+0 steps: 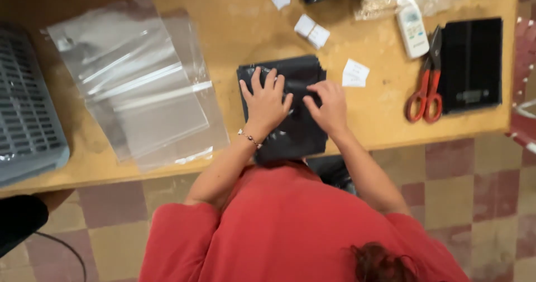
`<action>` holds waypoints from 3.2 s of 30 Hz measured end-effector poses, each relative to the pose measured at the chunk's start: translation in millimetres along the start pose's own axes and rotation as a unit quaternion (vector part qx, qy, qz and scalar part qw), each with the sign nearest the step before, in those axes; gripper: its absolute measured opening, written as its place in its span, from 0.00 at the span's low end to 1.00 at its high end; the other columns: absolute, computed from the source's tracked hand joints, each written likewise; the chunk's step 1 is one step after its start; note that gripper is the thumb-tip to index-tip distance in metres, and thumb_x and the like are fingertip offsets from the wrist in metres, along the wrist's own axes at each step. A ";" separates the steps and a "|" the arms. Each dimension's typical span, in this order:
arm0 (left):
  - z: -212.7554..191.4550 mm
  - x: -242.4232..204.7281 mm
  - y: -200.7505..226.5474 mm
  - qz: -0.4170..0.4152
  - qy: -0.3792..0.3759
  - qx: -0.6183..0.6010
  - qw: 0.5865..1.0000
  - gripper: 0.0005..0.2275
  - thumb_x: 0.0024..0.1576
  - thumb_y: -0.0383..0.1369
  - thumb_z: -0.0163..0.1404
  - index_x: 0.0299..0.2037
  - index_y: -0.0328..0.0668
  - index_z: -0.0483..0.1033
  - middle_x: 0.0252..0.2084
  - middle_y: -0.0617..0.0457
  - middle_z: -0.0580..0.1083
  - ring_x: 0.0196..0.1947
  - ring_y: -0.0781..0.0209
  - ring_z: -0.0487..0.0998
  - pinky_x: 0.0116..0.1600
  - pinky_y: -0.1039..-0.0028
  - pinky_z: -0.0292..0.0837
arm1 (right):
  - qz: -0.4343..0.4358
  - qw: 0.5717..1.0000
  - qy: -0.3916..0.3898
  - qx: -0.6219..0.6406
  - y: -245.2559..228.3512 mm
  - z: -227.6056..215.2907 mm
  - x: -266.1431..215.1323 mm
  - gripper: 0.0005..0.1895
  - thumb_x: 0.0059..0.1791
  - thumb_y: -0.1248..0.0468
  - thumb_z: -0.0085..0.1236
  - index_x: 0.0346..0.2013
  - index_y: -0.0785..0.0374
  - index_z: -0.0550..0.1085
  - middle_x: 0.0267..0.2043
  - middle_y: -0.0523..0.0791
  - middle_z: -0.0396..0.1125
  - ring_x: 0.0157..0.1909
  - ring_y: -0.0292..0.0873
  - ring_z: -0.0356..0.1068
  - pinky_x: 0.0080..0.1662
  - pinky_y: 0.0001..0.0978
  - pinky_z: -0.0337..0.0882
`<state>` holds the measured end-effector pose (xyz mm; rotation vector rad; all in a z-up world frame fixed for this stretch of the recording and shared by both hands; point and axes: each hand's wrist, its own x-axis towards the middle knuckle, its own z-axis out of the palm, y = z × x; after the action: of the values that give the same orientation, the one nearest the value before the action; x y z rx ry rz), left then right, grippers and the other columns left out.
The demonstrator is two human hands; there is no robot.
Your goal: The person repeatedly places black rectangular items into clear plastic bags, seals them, and affixes small white labels. The person then stacks the packaged items and places them into a gray basket. The process is repeated multiple times throughout the clip.
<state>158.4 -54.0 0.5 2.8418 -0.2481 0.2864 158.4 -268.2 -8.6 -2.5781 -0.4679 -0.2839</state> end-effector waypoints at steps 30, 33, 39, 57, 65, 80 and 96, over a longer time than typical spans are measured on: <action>81.4 308.5 -70.3 -0.216 -0.249 -0.132 0.935 0.13 0.53 0.28 0.50 0.48 0.39 0.66 0.49 0.39 0.75 0.48 0.34 0.79 0.48 0.48 0.75 | -0.014 0.998 -0.003 -0.056 36.2 24.1 150.6 0.23 0.41 0.66 0.65 0.50 0.55 0.73 0.51 0.46 0.64 0.47 0.55 0.61 0.49 0.48 0.62; 91.2 304.3 -81.2 -0.189 -0.233 -0.132 0.945 0.11 0.54 0.31 0.50 0.45 0.38 0.70 0.46 0.36 0.77 0.45 0.31 0.79 0.45 0.49 0.75 | -0.011 0.998 -0.003 -0.054 32.7 23.3 152.9 0.24 0.40 0.64 0.66 0.50 0.55 0.73 0.51 0.46 0.64 0.48 0.55 0.61 0.49 0.48 0.63; 68.1 287.8 -74.4 -0.139 -0.231 -0.153 0.951 0.08 0.48 0.29 0.50 0.37 0.45 0.76 0.38 0.39 0.79 0.38 0.33 0.78 0.37 0.52 0.71 | 0.007 0.999 -0.005 -0.043 32.6 20.6 149.8 0.23 0.41 0.66 0.64 0.51 0.54 0.73 0.52 0.45 0.64 0.49 0.54 0.62 0.49 0.48 0.63; -76.5 166.0 -44.1 0.023 -0.163 -0.397 0.903 0.03 0.55 0.30 0.57 0.30 0.50 0.78 0.23 0.62 0.71 0.26 0.68 0.67 0.33 0.75 0.59 | 0.117 0.962 0.043 0.243 -47.9 -27.9 146.3 0.06 0.50 0.64 0.64 0.37 0.56 0.73 0.32 0.39 0.68 0.33 0.38 0.62 0.39 0.31 0.62; -106.9 53.6 -73.8 -0.122 -0.102 -0.336 0.929 0.11 0.58 0.44 0.58 0.45 0.54 0.78 0.37 0.52 0.81 0.38 0.49 0.83 0.43 0.58 0.77 | 0.258 0.952 0.038 0.162 73.6 5.1 108.2 0.19 0.46 0.67 0.71 0.49 0.57 0.74 0.39 0.52 0.75 0.38 0.55 0.76 0.40 0.42 0.74; -44.2 -131.9 -67.9 -0.300 -0.256 -0.373 0.840 0.23 0.57 0.48 0.52 0.49 0.34 0.69 0.48 0.33 0.74 0.51 0.28 0.77 0.54 0.43 0.73 | 0.447 0.853 -0.165 0.212 -96.4 -2.6 3.3 0.33 0.41 0.55 0.76 0.54 0.69 0.73 0.51 0.60 0.71 0.55 0.62 0.72 0.51 0.52 0.73; -58.9 -118.7 -288.5 -0.138 -0.165 -0.062 0.974 0.06 0.53 0.39 0.62 0.32 0.53 0.79 0.33 0.57 0.73 0.42 0.51 0.76 0.43 0.60 0.81 | -0.095 0.986 0.040 0.130 -235.5 44.9 42.2 0.18 0.45 0.62 0.73 0.46 0.61 0.75 0.38 0.46 0.64 0.42 0.52 0.66 0.49 0.44 0.66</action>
<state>90.0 253.1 -42.4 2.7390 0.0662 -0.2531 113.2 -41.7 68.4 -2.2632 -0.6746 -0.3654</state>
